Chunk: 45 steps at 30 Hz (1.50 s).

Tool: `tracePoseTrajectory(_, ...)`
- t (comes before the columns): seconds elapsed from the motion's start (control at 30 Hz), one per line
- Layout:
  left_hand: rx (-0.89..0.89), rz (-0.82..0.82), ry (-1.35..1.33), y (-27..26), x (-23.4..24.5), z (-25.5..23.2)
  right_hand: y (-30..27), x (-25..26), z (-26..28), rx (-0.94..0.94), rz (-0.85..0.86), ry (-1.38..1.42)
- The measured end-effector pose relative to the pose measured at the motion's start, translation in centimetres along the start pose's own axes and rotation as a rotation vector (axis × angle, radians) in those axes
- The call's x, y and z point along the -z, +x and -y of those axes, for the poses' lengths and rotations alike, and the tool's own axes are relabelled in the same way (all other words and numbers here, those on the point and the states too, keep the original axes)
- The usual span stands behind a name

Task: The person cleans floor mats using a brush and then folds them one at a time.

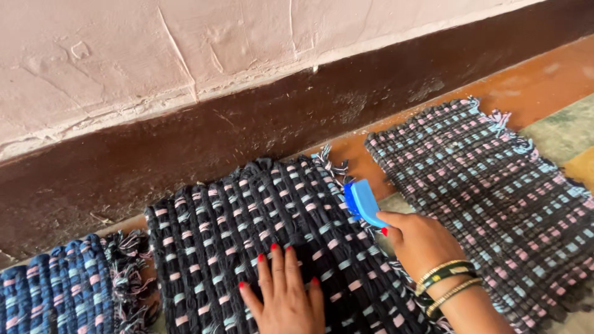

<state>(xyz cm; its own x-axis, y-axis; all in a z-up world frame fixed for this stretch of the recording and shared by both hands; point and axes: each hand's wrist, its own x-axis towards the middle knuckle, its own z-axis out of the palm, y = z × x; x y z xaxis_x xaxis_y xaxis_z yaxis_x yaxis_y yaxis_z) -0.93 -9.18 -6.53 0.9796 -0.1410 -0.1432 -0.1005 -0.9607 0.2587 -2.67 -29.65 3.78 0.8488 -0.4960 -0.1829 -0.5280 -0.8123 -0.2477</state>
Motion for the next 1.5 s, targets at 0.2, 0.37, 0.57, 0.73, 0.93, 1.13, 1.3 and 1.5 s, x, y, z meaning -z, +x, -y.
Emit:
tracePoseTrajectory(0.2,-0.042,0.093,-0.063,-0.4,1.3,-0.4,-1.3,-3.2,2.2,0.346,-0.108,0.190)
tracePoseTrajectory(0.37,-0.036,0.131,-0.073,-1.1,2.2,0.3,-0.9,-1.1,0.4,-0.063,0.006,-0.065)
tracePoseTrajectory(0.57,0.027,0.168,-0.071,-1.4,3.4,-0.1,-2.7,-3.0,2.1,0.122,0.122,0.201)
tracePoseTrajectory(0.73,0.062,0.230,-0.030,-1.8,4.8,0.5,-2.6,-3.6,2.0,0.206,0.067,0.157)
tracePoseTrajectory(0.93,0.064,0.257,-0.032,-1.9,5.2,0.3,-3.7,-1.3,1.4,0.098,-0.064,-0.005)
tracePoseTrajectory(1.13,0.030,0.229,-0.058,-2.1,4.9,0.5,-4.6,-3.4,3.3,0.252,0.107,0.182)
tracePoseTrajectory(1.3,0.025,0.292,-0.100,-1.7,5.2,1.0,-2.7,-0.6,1.0,0.039,-0.142,-0.129)
tracePoseTrajectory(1.5,0.037,0.227,-0.096,-1.5,4.6,0.4,-2.9,-4.5,2.7,0.392,-0.038,0.274)
